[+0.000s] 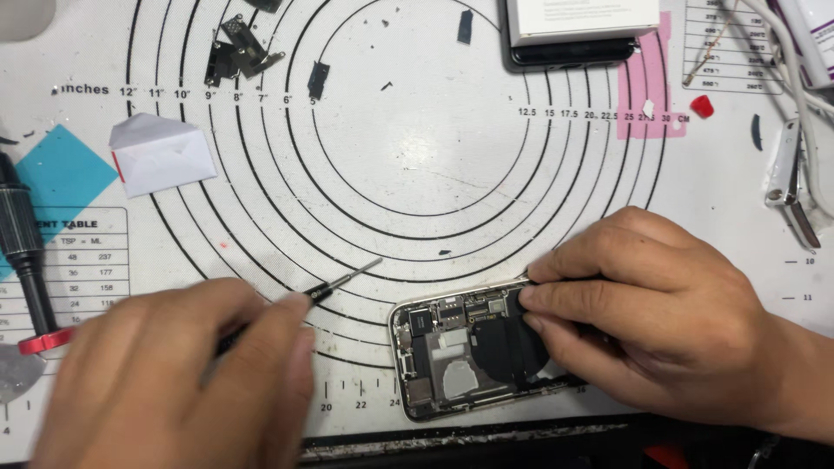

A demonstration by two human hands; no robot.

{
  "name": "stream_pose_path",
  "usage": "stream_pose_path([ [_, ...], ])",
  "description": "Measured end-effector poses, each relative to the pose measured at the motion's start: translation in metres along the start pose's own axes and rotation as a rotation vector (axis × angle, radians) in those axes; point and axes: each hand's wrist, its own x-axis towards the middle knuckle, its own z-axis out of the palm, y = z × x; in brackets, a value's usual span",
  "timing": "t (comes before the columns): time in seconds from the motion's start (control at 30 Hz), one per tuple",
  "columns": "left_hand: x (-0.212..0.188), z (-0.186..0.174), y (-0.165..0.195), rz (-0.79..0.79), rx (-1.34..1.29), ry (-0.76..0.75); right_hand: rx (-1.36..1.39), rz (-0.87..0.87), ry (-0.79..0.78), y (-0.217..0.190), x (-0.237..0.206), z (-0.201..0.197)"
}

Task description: The person disassembles a smartphone on a repair mat. They hold the opened phone frame, use a screwdriver to remove screws from the logic board area, pry and lift small internal components with a tool and fingers, and turn the phone frame over to work on its other side.

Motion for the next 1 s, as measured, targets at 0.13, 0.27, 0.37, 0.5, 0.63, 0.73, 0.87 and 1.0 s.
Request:
stream_pose_path([
  [0.13,0.005,0.018,0.038,0.224,-0.134,0.043,0.011,-0.017,0.038,-0.004,-0.005,0.000],
  [0.27,0.011,0.038,0.067,0.277,-0.117,-0.011,0.017,0.002,0.021,-0.004,-0.009,-0.003],
  [0.37,0.014,0.043,0.070,0.270,-0.133,-0.049,0.067,0.021,-0.082,0.002,-0.012,-0.011],
  [0.5,0.017,0.046,0.069,0.240,-0.109,-0.048,0.208,0.047,-0.257,0.020,-0.025,-0.041],
  [0.63,0.024,0.048,0.074,0.249,-0.029,-0.050,-0.008,0.119,-0.376,0.032,-0.041,-0.048],
  [0.73,0.033,0.046,0.079,0.252,-0.024,-0.097,-0.027,0.140,-0.404,0.035,-0.047,-0.044],
  [0.87,0.052,0.040,0.081,0.316,-0.110,-0.071,0.008,0.123,-0.349,0.033,-0.047,-0.042],
  [1.0,0.074,0.030,0.085,0.221,-0.279,-0.189,0.004,0.039,-0.250,0.032,-0.044,-0.044],
])
